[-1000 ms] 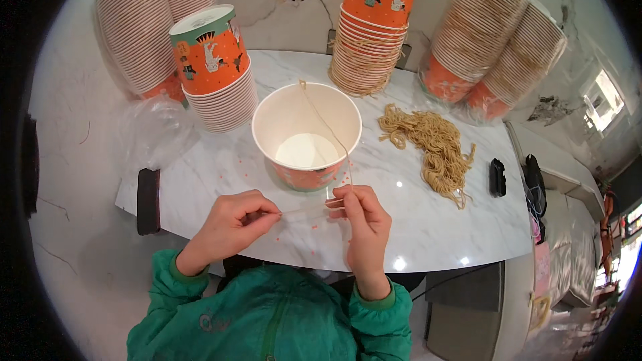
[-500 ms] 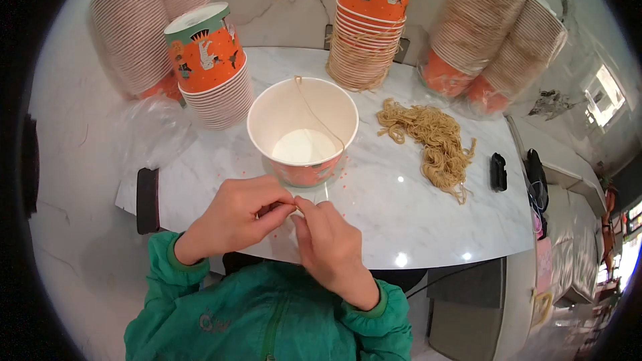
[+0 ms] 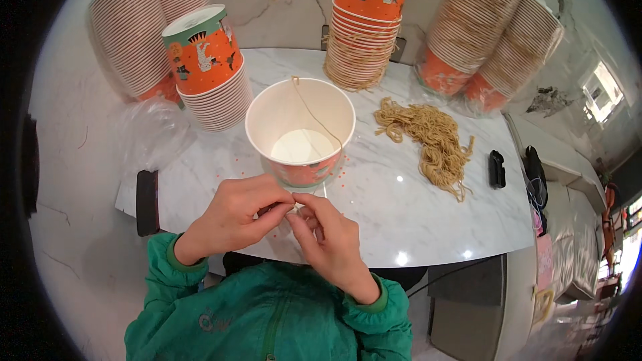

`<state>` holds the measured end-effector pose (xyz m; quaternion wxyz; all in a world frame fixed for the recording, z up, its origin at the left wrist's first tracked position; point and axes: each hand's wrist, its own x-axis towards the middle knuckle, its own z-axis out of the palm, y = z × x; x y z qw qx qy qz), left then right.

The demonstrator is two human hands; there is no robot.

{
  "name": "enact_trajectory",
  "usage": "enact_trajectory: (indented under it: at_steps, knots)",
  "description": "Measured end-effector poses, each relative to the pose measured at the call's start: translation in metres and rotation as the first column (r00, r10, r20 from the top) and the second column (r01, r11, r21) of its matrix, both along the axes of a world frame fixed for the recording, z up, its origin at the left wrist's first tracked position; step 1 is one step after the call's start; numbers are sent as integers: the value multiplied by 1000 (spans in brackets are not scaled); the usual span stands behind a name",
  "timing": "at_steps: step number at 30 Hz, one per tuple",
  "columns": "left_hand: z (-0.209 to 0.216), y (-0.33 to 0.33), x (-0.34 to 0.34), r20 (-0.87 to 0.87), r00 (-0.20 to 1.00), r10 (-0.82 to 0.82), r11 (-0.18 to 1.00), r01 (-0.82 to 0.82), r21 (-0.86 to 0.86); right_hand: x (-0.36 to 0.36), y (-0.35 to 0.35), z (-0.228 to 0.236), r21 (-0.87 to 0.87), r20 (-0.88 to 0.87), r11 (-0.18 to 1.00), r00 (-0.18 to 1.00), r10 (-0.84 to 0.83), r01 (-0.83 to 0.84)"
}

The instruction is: Attaching and tying strings to paper cups at a workstation.

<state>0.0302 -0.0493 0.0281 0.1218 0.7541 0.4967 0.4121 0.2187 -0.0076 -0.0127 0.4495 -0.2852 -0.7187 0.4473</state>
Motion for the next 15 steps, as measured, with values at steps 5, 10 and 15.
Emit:
enact_trajectory:
  at_steps: [5, 10, 15]
  knots:
    - [5, 4, -3, -70, 998, -7, 999, 10, 46, 4, 11, -7, 158, 37, 981, 992, -119, 112]
    - [24, 13, -14, -144, 965, 217, 947, -173, 271, 0, 16, -10, 58, -38, 975, 976, -213, 215]
    - [25, 27, -17, -271, 931, 244, 899, -112, 424, -11, 22, -15, 68, -109, 959, 957, -267, 276]
